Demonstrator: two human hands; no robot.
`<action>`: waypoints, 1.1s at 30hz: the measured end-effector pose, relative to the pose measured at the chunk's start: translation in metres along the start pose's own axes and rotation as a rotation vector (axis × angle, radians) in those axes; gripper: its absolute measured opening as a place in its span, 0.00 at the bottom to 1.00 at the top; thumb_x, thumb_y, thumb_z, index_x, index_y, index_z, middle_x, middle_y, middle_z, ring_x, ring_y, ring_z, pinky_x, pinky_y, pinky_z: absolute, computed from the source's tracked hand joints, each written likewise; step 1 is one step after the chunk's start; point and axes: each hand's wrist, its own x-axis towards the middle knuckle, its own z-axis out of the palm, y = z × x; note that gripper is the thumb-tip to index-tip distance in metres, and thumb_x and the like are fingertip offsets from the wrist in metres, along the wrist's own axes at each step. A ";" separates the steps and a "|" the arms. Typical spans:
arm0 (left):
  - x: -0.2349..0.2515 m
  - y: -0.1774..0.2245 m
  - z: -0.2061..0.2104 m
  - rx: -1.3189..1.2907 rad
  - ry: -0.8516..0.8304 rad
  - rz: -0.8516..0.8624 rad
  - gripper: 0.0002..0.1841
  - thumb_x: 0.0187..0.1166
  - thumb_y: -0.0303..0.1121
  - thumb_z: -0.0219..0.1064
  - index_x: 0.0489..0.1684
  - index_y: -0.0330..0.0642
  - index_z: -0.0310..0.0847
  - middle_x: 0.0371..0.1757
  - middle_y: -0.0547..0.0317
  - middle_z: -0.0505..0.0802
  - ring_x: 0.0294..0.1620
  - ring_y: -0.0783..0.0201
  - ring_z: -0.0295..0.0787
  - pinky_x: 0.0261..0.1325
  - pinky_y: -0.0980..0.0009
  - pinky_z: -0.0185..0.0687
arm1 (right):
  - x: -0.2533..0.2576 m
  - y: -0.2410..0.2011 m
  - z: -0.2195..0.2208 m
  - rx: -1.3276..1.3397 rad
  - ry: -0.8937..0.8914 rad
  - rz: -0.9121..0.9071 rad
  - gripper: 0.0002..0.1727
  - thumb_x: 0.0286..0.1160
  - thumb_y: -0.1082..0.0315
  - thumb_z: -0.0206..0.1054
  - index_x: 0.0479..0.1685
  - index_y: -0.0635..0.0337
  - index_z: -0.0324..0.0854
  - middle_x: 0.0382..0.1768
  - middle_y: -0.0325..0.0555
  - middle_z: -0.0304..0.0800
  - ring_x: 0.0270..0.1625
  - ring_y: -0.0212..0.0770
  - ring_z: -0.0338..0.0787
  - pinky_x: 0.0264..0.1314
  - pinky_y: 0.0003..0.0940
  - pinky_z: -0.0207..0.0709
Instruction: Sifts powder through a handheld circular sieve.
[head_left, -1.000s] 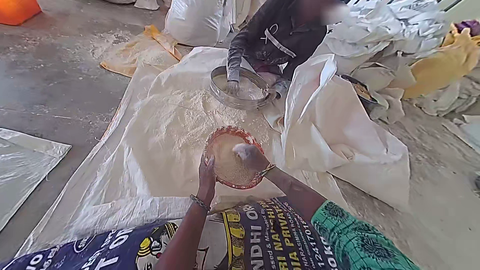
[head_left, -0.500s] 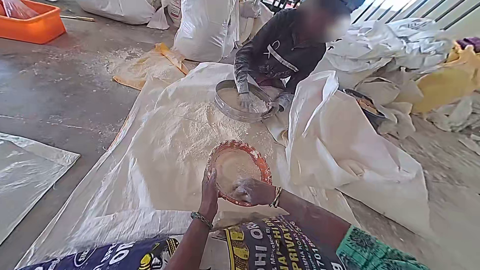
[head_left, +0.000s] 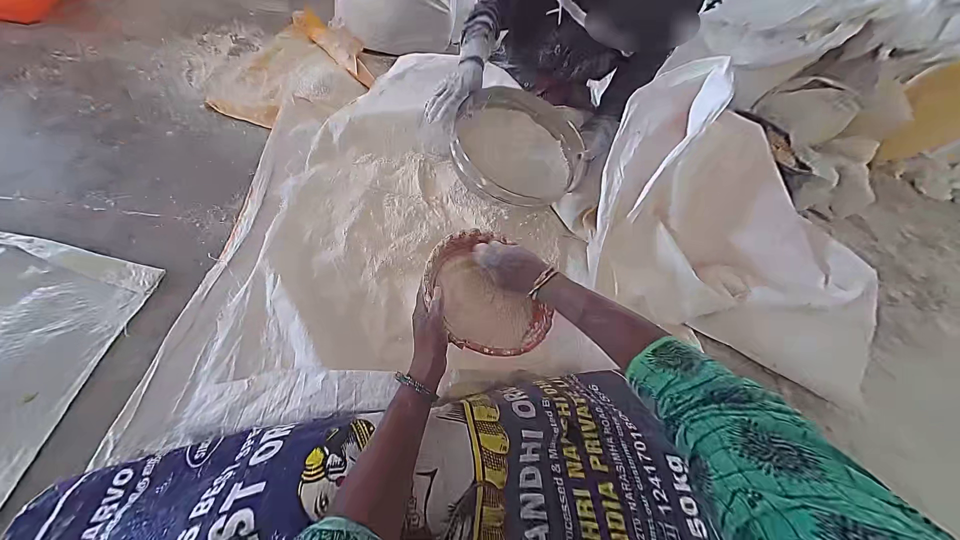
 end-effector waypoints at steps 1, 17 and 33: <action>0.003 0.005 0.003 -0.040 0.035 0.006 0.27 0.94 0.36 0.46 0.90 0.37 0.53 0.80 0.40 0.74 0.71 0.60 0.78 0.68 0.63 0.76 | -0.003 0.008 -0.001 0.031 -0.012 0.067 0.19 0.89 0.68 0.55 0.68 0.70 0.80 0.65 0.66 0.84 0.71 0.65 0.83 0.73 0.59 0.74; 0.001 0.002 0.008 -0.050 0.070 0.045 0.27 0.93 0.32 0.47 0.89 0.30 0.53 0.86 0.36 0.68 0.82 0.58 0.68 0.82 0.65 0.61 | -0.064 -0.047 0.011 0.312 -0.397 -0.116 0.23 0.90 0.73 0.51 0.79 0.71 0.72 0.73 0.73 0.79 0.79 0.68 0.76 0.83 0.63 0.62; 0.002 -0.009 0.004 -0.029 0.094 0.088 0.28 0.92 0.32 0.50 0.89 0.32 0.54 0.84 0.37 0.71 0.79 0.54 0.72 0.79 0.59 0.67 | -0.025 -0.069 0.020 0.522 -0.092 -0.235 0.20 0.88 0.68 0.56 0.68 0.74 0.79 0.65 0.71 0.84 0.72 0.63 0.82 0.80 0.56 0.69</action>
